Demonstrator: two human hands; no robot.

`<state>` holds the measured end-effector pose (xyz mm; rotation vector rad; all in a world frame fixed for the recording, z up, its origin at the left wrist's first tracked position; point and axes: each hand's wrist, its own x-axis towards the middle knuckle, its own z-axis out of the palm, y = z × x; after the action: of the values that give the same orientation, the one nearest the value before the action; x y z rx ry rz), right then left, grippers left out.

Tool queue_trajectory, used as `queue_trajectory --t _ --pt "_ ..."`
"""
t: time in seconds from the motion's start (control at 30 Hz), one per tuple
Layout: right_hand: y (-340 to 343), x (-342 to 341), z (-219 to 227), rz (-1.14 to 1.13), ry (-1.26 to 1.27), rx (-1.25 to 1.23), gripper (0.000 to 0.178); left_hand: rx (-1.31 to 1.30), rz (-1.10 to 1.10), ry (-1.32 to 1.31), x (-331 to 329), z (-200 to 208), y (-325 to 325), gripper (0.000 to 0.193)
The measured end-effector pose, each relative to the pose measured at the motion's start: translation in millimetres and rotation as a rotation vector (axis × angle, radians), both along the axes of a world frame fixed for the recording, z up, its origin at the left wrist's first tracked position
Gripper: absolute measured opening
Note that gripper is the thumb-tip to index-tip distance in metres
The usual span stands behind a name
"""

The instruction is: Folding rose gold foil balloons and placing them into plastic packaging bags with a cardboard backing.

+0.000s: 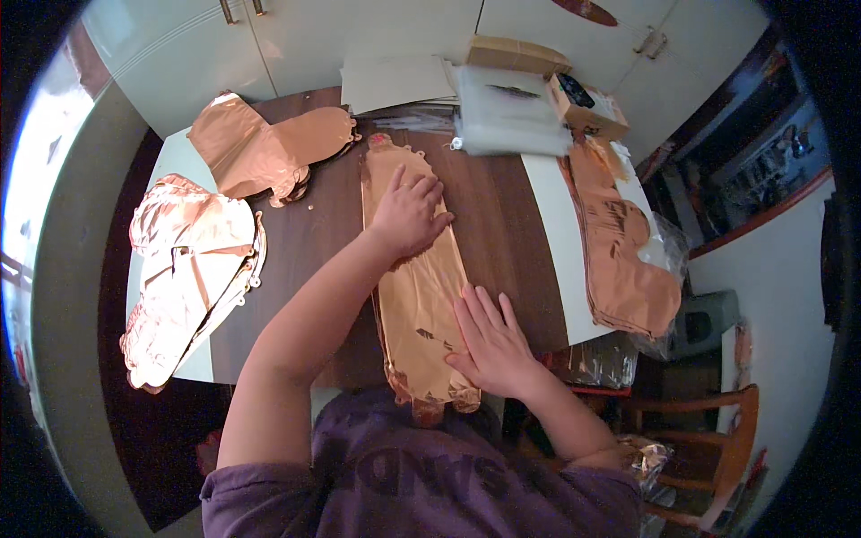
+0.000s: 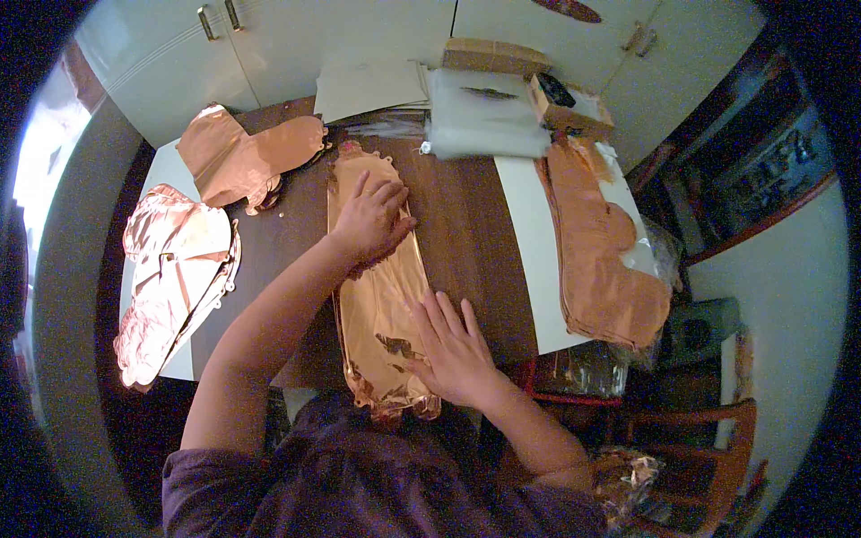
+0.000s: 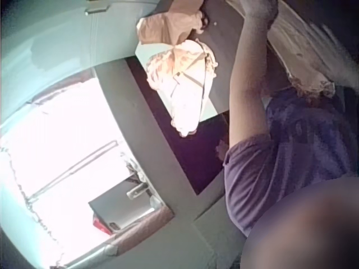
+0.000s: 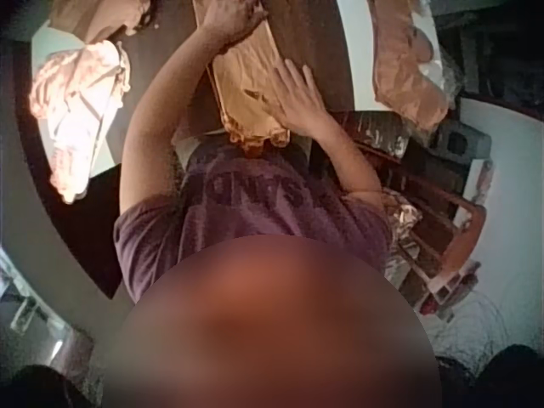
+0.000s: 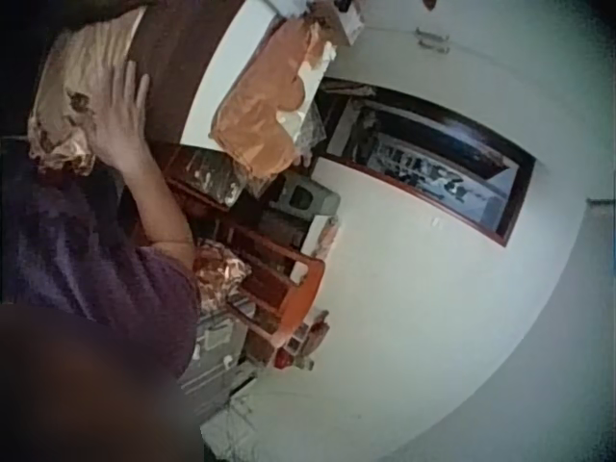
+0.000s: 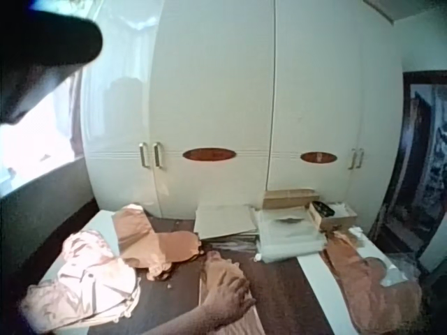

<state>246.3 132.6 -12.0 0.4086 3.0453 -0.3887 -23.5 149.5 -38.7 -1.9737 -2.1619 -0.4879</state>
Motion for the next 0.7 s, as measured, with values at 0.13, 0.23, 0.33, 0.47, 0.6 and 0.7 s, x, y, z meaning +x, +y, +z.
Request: queue_trajectory --t 0.13,0.23,0.33,0.47,0.6,0.7 --pt "-5 2 -2 0.000 0.020 0.000 0.081 -0.029 0.009 -0.229 -5 4 -6 0.060" --pt "-4 -1 4 0.002 0.046 -0.003 0.077 0.082 0.006 -0.360 -12 13 -25 0.064" --pt "17 -4 12 -0.044 0.123 -0.246 0.069 0.121 0.074 -0.181 11 22 -68 0.070" --pt "37 -35 20 0.004 0.349 -0.112 0.060 -0.045 0.182 -0.090 37 11 -116 0.086" --pt "51 -61 15 0.074 0.253 0.009 0.050 -0.125 0.194 -0.090 27 0 -119 0.092" --pt "55 -72 26 0.083 0.187 0.007 0.042 -0.119 0.157 -0.077 24 -2 -122 0.092"
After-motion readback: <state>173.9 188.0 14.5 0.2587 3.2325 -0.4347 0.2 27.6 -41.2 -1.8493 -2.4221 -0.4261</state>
